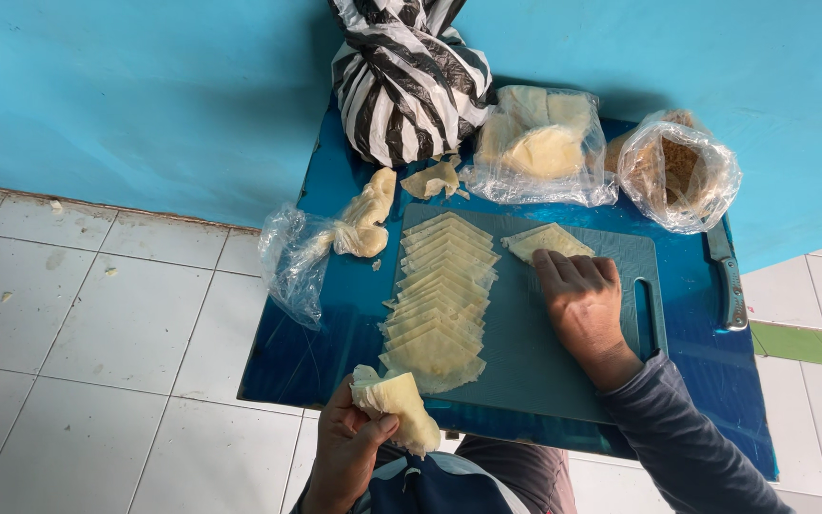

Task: The person holds a large piece of peeled cassava and tears off thin outer layers by hand, placing each removed piece onto a cutting board. They work through several pieces one at a time, building up a pile of thin peeled sheets on the board while more unpeeled pieces wait in plastic bags on the table.

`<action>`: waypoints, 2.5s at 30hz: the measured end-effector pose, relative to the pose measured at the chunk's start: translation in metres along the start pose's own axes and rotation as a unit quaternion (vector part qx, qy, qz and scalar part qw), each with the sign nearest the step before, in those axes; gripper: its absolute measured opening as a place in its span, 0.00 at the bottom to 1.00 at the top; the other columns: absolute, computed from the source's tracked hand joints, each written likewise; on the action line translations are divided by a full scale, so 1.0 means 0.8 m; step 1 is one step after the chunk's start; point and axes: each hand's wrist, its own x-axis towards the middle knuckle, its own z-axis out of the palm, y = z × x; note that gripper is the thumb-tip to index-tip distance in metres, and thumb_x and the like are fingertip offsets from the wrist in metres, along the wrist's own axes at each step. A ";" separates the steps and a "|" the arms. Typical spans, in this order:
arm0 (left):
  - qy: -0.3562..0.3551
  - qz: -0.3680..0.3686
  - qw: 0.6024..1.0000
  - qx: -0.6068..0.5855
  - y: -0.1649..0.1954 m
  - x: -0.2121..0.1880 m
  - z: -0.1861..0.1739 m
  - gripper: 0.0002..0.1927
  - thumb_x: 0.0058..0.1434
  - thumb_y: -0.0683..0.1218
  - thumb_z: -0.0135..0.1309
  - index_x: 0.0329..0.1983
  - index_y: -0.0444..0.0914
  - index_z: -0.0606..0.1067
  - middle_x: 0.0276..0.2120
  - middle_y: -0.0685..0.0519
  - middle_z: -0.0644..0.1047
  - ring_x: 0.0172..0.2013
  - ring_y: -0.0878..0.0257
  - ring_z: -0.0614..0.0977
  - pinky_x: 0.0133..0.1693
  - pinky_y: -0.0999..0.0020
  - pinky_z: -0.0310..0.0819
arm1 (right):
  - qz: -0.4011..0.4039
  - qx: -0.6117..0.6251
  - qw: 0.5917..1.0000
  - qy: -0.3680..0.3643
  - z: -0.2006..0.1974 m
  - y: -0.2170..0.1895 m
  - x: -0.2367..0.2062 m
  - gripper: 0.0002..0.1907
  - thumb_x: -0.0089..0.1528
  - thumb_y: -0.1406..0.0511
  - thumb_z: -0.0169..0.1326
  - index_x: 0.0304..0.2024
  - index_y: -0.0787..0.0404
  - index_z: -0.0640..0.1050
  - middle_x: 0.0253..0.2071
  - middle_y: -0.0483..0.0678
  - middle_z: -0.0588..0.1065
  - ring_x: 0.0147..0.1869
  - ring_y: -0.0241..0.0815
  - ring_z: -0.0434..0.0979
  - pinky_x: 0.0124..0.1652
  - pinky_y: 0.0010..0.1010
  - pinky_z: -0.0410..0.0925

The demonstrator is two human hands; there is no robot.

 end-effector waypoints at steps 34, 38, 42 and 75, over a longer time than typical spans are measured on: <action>-0.155 0.094 0.980 0.080 0.019 -0.042 0.071 0.12 0.71 0.40 0.55 0.54 0.30 0.70 0.46 0.49 0.79 0.47 0.68 0.82 0.50 0.70 0.80 | 0.192 0.551 0.811 -0.033 -0.141 -0.180 -0.111 0.14 0.60 0.72 0.62 0.48 0.62 0.78 0.48 0.50 0.81 0.51 0.39 0.84 0.46 0.27 0.77; -0.155 0.096 0.980 0.084 0.026 -0.051 0.075 0.14 0.71 0.42 0.56 0.55 0.30 0.70 0.46 0.50 0.78 0.46 0.68 0.82 0.48 0.71 0.80 | 0.185 0.578 0.794 -0.034 -0.142 -0.180 -0.116 0.10 0.62 0.72 0.59 0.47 0.63 0.79 0.48 0.51 0.81 0.51 0.40 0.83 0.46 0.27 0.76; -0.151 0.116 0.974 0.122 0.030 -0.057 0.080 0.14 0.70 0.42 0.57 0.54 0.30 0.72 0.44 0.50 0.79 0.44 0.68 0.82 0.46 0.72 0.81 | 0.195 0.629 0.751 -0.041 -0.142 -0.180 -0.123 0.08 0.65 0.73 0.56 0.47 0.64 0.79 0.49 0.51 0.81 0.52 0.38 0.82 0.50 0.27 0.75; -0.197 0.090 0.966 0.143 0.027 -0.051 0.094 0.20 0.66 0.43 0.61 0.56 0.29 0.70 0.47 0.48 0.79 0.47 0.65 0.84 0.49 0.70 0.83 | 0.293 0.813 0.498 -0.073 -0.108 -0.167 -0.155 0.02 0.63 0.74 0.60 0.39 0.67 0.81 0.47 0.49 0.71 0.47 0.38 0.75 0.46 0.32 0.72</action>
